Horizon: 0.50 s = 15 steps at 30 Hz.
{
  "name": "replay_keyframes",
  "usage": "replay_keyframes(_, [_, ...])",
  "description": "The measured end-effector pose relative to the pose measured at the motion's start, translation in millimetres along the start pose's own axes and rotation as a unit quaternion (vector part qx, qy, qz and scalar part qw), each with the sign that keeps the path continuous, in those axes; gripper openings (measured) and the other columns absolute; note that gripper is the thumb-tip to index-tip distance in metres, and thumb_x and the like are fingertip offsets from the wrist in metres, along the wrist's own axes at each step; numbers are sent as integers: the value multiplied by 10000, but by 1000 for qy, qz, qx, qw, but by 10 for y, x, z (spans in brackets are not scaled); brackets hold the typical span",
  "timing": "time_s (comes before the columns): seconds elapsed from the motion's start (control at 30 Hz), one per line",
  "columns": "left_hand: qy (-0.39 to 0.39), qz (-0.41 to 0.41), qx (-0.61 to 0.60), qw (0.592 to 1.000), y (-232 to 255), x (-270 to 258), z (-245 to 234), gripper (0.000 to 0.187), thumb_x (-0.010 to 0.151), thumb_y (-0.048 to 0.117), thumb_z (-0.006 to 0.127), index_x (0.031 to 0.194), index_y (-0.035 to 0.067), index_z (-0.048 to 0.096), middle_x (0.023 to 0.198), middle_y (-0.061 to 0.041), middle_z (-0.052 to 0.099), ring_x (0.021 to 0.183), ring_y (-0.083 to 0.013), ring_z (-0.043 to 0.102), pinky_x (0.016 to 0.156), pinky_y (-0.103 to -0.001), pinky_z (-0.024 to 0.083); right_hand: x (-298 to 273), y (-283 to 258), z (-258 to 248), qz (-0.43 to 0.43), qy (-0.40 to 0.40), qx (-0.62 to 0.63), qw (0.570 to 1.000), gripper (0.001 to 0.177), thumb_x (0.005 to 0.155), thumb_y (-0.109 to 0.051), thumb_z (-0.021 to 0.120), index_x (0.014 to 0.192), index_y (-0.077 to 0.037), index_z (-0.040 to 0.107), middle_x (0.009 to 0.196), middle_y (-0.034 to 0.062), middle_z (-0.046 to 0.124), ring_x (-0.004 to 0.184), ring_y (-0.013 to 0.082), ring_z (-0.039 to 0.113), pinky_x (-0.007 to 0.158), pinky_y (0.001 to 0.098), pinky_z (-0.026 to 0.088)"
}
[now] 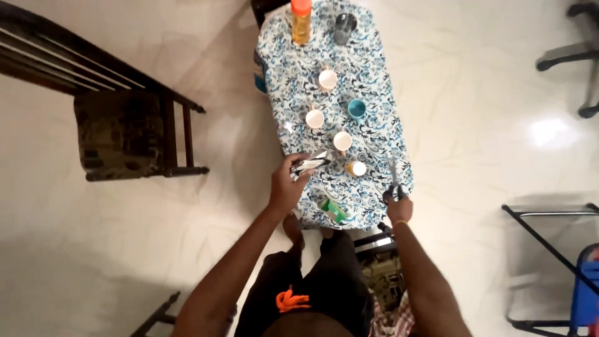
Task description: Recorder gathers tea and vitamin supplements and brings them to a table to prepare.
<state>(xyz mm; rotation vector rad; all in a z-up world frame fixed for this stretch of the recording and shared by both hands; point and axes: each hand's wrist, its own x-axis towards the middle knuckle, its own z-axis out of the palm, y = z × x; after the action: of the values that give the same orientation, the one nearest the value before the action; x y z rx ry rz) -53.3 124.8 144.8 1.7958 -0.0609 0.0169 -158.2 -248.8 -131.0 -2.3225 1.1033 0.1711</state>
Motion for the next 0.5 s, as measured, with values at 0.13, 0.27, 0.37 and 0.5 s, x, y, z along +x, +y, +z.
replay_keyframes(0.13, [11, -51, 6, 999, -222, -29, 72, 381, 839, 61, 813, 1168, 31, 625, 1211, -114, 743, 1087, -191, 732, 920, -327, 574, -11, 84, 351, -29, -53, -3, 998, 583, 865, -423, 791, 1287, -32, 702, 1187, 252, 721, 1118, 408, 676, 1019, 493, 518])
replay_keyframes(0.27, [32, -66, 22, 997, -200, -9, 135, 386, 841, 61, 801, 1180, 34, 617, 1222, -111, 740, 1082, -206, 728, 923, -328, 570, 16, 29, 565, -5, -82, -119, 990, 673, 830, -371, 807, 1342, -2, 573, 1280, 232, 662, 1198, 419, 609, 1003, 526, 470])
replay_keyframes(0.37, [32, -35, 49, 998, -134, 39, 205, 359, 863, 77, 806, 1171, 41, 625, 1199, -104, 748, 1103, -223, 737, 931, -336, 573, 11, 117, 670, 33, -189, -135, 972, 674, 797, -316, 821, 1360, -63, 552, 1335, 176, 640, 1247, 389, 591, 990, 529, 485])
replay_keyframes(0.5, [28, -7, 62, 998, -27, 100, 304, 356, 850, 84, 821, 1146, 53, 624, 1171, -108, 734, 1066, -249, 730, 881, -348, 577, 300, 569, 1045, -89, -228, -72, 967, 750, 746, -258, 840, 1398, -47, 533, 1266, 214, 676, 1191, 412, 626, 995, 480, 512])
